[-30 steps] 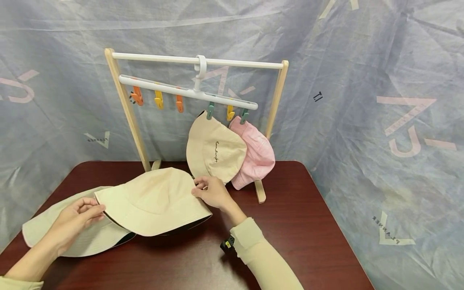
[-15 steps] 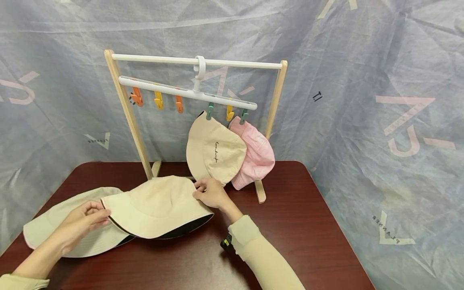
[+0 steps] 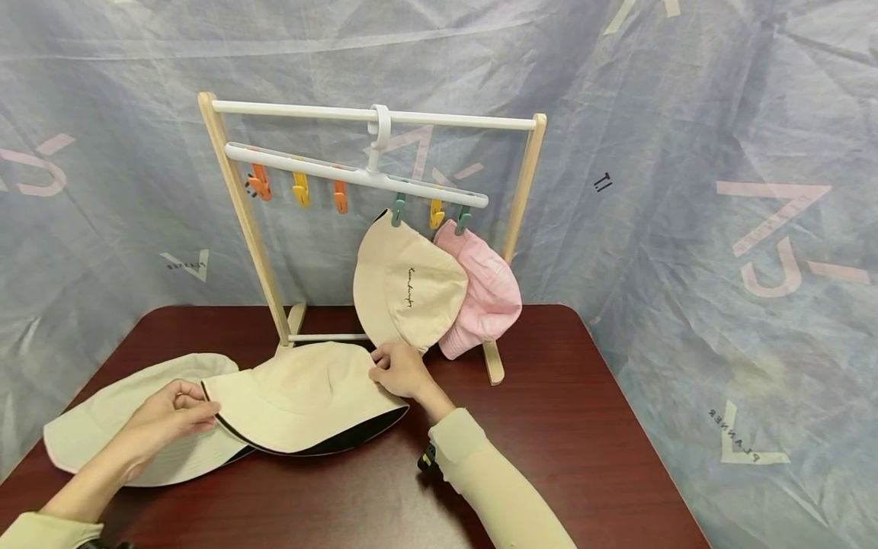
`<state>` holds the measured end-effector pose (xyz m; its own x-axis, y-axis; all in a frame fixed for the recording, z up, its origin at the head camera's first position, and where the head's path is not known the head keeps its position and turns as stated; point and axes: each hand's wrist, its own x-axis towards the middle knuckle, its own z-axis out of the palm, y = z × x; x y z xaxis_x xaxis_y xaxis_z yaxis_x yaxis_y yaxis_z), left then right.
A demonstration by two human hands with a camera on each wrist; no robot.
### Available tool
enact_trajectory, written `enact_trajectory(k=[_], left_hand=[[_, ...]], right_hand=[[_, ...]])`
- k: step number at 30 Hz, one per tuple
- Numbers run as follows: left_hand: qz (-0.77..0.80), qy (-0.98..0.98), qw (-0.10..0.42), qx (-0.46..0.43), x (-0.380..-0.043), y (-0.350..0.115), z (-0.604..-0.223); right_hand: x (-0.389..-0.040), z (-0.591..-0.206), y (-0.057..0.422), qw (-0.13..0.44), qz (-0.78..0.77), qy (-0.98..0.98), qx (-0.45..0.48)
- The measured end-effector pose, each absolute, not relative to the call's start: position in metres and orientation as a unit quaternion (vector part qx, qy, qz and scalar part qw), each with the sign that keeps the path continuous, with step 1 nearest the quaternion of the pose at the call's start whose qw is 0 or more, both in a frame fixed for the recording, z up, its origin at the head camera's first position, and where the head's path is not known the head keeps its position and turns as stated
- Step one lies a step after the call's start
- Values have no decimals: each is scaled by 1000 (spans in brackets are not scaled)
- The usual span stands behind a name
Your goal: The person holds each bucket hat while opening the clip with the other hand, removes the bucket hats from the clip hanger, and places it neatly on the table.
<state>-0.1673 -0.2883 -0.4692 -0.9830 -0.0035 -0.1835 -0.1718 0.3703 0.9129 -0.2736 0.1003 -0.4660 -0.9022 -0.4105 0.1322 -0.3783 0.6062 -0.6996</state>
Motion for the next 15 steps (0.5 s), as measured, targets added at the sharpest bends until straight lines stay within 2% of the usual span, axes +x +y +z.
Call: enact_trajectory(k=[15], left_hand=[[450, 891, 53, -31, -170, -283, -475]], right_hand=[[-278, -476, 100, 6, -347, 909, -232]])
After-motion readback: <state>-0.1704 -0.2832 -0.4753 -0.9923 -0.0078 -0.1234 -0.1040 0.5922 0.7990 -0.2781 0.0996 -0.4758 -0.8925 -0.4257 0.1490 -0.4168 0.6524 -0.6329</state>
